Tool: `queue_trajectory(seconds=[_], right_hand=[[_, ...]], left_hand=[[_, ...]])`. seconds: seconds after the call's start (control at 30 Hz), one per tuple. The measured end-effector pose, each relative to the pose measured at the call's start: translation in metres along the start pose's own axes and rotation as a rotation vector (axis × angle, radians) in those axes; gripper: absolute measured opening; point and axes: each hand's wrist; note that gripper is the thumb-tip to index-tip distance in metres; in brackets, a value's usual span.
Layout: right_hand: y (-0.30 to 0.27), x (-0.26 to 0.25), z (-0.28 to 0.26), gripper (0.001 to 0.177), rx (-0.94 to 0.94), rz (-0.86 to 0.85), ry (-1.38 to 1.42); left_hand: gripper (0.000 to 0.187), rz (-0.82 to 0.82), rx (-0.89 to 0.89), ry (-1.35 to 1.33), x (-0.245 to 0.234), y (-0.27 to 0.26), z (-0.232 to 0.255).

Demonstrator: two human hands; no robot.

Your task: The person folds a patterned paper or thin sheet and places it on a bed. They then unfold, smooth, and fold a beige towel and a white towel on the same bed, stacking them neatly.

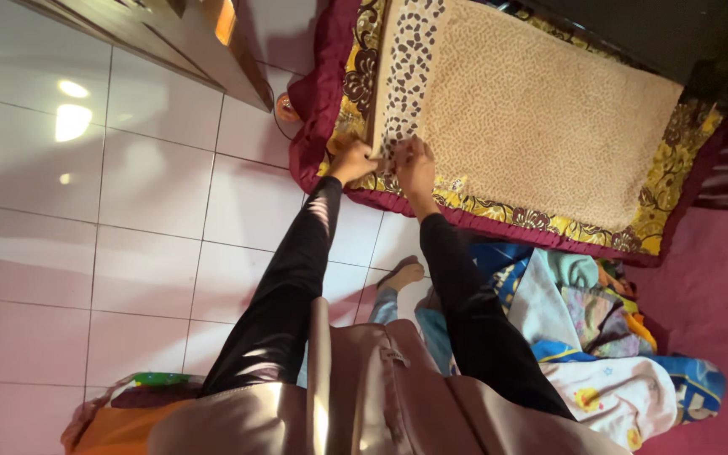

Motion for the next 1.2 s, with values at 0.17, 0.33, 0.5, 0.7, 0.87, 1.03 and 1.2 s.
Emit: queue_trajectory(seconds=[0.17,0.33,0.5,0.7,0.87,1.03,1.2], right_hand=[[-0.022,-0.029,-0.013,0.042,-0.207,-0.104,-0.274],[-0.028,-0.035,-0.003,0.065,-0.231,-0.254,-0.476],[-0.035,-0.032,0.02,0.043,-0.244,-0.316,-0.604],[-0.039,-0.035,0.038,0.044,-0.164,-0.255,-0.448],[-0.045,-0.059,0.074,0.05,-0.334,-0.211,-0.584],[-0.04,-0.097,0.105,0.051,-0.368,-0.172,-0.684],[-0.029,-0.122,0.12,0.053,-0.37,-0.203,-0.332]], left_hand=[[0.037,-0.001,0.016,-0.113,-0.022,-0.019,0.02],[0.038,0.474,0.329,0.162,-0.01,-0.027,0.016],[0.064,0.467,-0.019,0.321,0.028,-0.031,0.02],[0.067,0.308,0.507,0.918,0.049,-0.051,0.037],[0.052,0.275,0.476,1.037,0.053,-0.051,0.034],[0.045,0.318,0.609,1.264,0.061,-0.031,0.027],[0.04,0.271,0.651,1.036,0.048,-0.029,0.034]])
Point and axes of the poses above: each hand's wrist, its own y-axis towards the middle knuckle, its own x-axis out of the palm, z = x × y, and after that the axes turned 2 degrees about -x, right-handed
